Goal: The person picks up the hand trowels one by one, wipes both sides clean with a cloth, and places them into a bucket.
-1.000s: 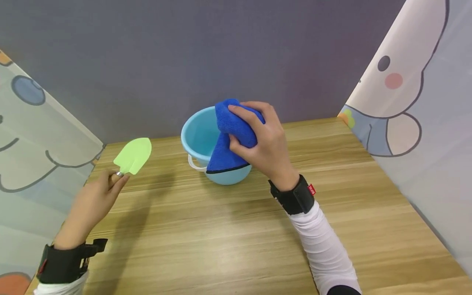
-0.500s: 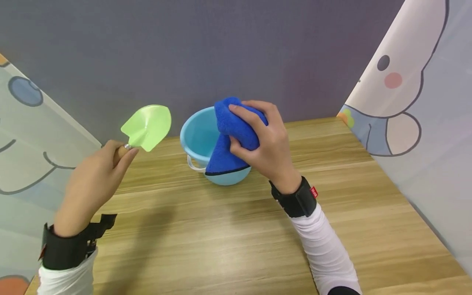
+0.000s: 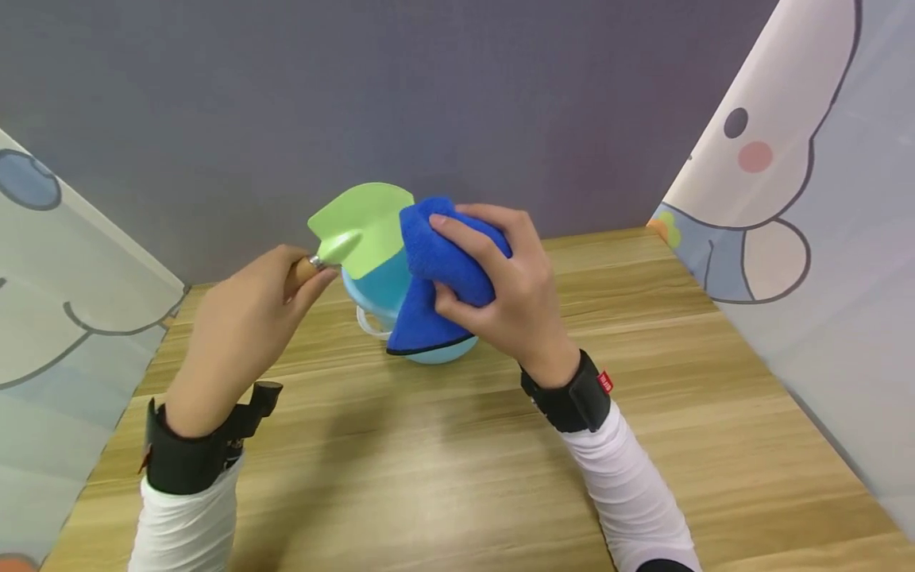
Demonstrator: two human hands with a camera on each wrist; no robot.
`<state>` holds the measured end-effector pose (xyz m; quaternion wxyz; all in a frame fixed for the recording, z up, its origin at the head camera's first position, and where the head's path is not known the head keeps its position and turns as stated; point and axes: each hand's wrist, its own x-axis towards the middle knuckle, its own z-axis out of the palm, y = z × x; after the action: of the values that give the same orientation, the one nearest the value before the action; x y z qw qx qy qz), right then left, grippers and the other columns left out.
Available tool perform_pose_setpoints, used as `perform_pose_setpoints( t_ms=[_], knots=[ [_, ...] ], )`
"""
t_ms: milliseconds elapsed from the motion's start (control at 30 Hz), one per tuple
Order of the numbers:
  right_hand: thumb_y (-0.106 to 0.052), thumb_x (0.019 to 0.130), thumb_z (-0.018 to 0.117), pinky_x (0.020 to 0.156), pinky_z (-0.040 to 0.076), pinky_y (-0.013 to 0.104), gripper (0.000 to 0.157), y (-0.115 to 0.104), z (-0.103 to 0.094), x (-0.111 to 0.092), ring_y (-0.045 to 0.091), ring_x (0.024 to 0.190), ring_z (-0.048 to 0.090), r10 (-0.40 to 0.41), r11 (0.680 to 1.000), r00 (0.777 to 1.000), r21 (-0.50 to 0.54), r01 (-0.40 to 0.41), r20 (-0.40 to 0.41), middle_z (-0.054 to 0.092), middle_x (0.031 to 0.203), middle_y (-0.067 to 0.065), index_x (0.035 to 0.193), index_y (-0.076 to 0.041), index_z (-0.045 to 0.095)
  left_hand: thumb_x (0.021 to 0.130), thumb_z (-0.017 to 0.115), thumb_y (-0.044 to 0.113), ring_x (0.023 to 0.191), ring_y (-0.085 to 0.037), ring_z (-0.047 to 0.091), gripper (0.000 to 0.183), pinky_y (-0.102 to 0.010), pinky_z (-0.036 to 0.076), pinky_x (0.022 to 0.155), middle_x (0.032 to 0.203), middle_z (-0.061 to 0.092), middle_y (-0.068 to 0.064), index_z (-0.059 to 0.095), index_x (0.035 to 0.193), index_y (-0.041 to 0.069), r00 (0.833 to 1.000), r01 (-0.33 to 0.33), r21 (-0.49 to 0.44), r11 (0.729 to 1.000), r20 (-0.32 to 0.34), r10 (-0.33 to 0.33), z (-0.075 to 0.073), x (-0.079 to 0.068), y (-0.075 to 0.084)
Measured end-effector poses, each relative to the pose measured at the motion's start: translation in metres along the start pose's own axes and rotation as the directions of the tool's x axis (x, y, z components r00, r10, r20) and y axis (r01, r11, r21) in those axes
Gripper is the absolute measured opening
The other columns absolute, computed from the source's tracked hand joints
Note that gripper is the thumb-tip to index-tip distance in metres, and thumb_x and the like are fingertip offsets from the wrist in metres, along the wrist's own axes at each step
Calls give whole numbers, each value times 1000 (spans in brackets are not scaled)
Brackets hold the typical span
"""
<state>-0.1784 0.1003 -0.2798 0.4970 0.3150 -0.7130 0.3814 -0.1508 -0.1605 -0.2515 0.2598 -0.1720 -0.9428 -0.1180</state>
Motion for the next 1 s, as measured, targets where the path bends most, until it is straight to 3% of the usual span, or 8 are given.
perform_pose_setpoints(
  t_ms=[200, 300, 433, 600, 800, 1000],
  knots=[
    [-23, 67, 70, 81, 54, 60, 43, -8, 6, 1, 37, 101, 61, -58, 998, 998, -5, 57, -24, 62, 108, 28, 107, -7, 69, 85, 71, 33, 42, -16, 45, 29, -32, 33, 35, 63, 54, -3, 61, 85, 6, 980, -148, 69, 987, -121, 155, 13, 8, 16],
    [-24, 70, 70, 80, 53, 60, 40, -12, 9, 1, 38, 100, 59, -107, 994, 994, -11, 107, -6, 62, 108, 27, 107, -8, 68, 82, 75, 31, 41, -16, 45, 29, -33, 34, 33, 59, 53, -3, 58, 77, 7, 969, -172, 80, 982, -167, 183, 19, 10, 22],
    [-28, 77, 70, 77, 52, 58, 37, -14, 13, -3, 39, 98, 56, -200, 976, 979, -76, 203, 43, 63, 108, 25, 108, -8, 67, 82, 75, 25, 39, -16, 44, 28, -34, 34, 32, 55, 53, -4, 56, 71, 8, 970, -140, 77, 987, -188, 153, 24, 13, 28],
    [-34, 78, 71, 74, 51, 57, 40, -17, 16, -9, 40, 96, 55, -281, 936, 954, -190, 297, 107, 65, 110, 21, 110, -10, 68, 81, 76, 19, 37, -14, 39, 29, -28, 24, 34, 52, 49, -2, 52, 67, 9, 979, -95, 85, 992, -175, 109, 28, 11, 33],
    [-27, 70, 75, 74, 49, 56, 45, -19, 20, -11, 41, 98, 54, -282, 914, 948, -260, 312, 149, 65, 112, 18, 112, -12, 69, 87, 65, 12, 37, -14, 25, 30, -25, 10, 40, 47, 32, 1, 45, 66, 9, 980, -81, 89, 993, -176, 96, 32, 9, 39],
    [-29, 77, 69, 76, 45, 57, 43, -22, 25, -10, 41, 99, 52, -239, 906, 944, -299, 301, 227, 65, 122, 13, 118, -17, 70, 83, 66, 7, 36, -13, 22, 34, -26, 9, 40, 48, 29, 1, 40, 62, 10, 978, -80, 110, 991, -185, 100, 34, 7, 40]
  ],
)
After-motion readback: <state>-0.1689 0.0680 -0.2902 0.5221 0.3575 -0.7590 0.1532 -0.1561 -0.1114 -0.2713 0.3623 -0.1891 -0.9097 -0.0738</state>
